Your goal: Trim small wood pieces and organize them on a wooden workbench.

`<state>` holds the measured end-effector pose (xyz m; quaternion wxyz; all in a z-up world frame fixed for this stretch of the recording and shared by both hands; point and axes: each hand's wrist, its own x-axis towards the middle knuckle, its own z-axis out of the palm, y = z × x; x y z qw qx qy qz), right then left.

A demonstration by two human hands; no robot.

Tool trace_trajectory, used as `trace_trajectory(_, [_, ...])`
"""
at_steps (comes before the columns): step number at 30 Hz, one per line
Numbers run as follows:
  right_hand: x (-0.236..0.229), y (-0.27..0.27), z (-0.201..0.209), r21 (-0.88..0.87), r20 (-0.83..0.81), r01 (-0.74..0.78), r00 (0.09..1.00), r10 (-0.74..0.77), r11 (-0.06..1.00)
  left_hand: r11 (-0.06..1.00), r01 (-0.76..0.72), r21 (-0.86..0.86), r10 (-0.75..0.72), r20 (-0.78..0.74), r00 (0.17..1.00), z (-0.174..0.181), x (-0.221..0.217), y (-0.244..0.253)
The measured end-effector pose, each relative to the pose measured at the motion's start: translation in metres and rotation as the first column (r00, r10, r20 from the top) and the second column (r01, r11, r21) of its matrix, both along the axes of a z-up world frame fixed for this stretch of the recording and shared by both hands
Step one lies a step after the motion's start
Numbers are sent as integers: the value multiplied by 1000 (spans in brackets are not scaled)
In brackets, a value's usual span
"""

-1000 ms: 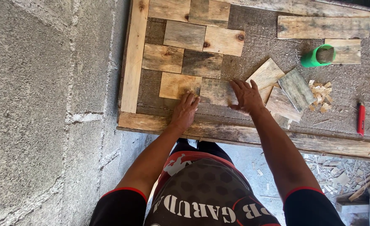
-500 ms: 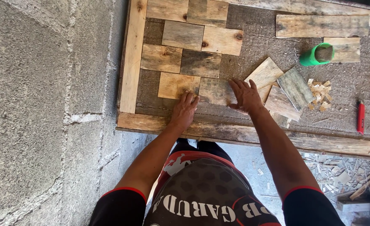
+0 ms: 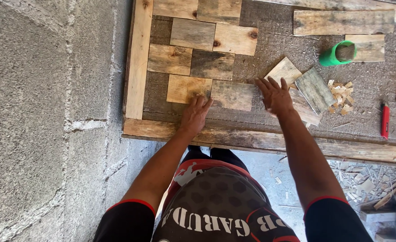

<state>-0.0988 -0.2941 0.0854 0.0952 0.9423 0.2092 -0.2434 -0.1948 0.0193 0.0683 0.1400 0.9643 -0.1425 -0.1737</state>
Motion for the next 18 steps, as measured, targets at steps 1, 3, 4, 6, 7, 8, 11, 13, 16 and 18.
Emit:
trace_trajectory(1, [0,-2,1,-1,0,4,1000,-4,1000,1000,4,-1,-4,0,1000,-14,-2,0])
trace_trajectory(3, [-1,-8,5,-36,-51,-15,999,13,999,999,10,-36,-6,107,994,-41,-5,-2])
trace_trajectory(4, [1,-14,-2,-37,-49,-14,999,12,999,999,11,-37,-7,109,994,-45,-4,-3])
trace_trajectory(6, [3,-26,-17,-93,-11,-102,995,101,990,1000,16,-13,-14,112,994,-53,-4,-5])
trace_trajectory(7, [2,-35,-23,-93,-11,-100,995,100,991,1000,17,-14,-15,112,994,-52,-4,-5])
trace_trajectory(8, [2,-43,-29,-134,38,-136,989,142,982,1000,13,-17,-12,104,995,-51,-4,-5])
trace_trajectory(11, [-4,-34,4,-160,91,-106,988,121,981,1000,8,-30,-5,119,993,-59,-3,-5])
trace_trajectory(13, [-8,-22,20,-145,94,-44,994,58,989,999,6,-41,0,141,990,-53,-4,-5])
trace_trajectory(16, [-8,-9,1,11,42,128,991,-128,992,999,3,-50,2,96,995,-35,-4,-5])
trace_trajectory(18, [-8,4,-28,309,-2,152,987,-159,939,998,-4,-59,11,111,994,-42,-6,-5])
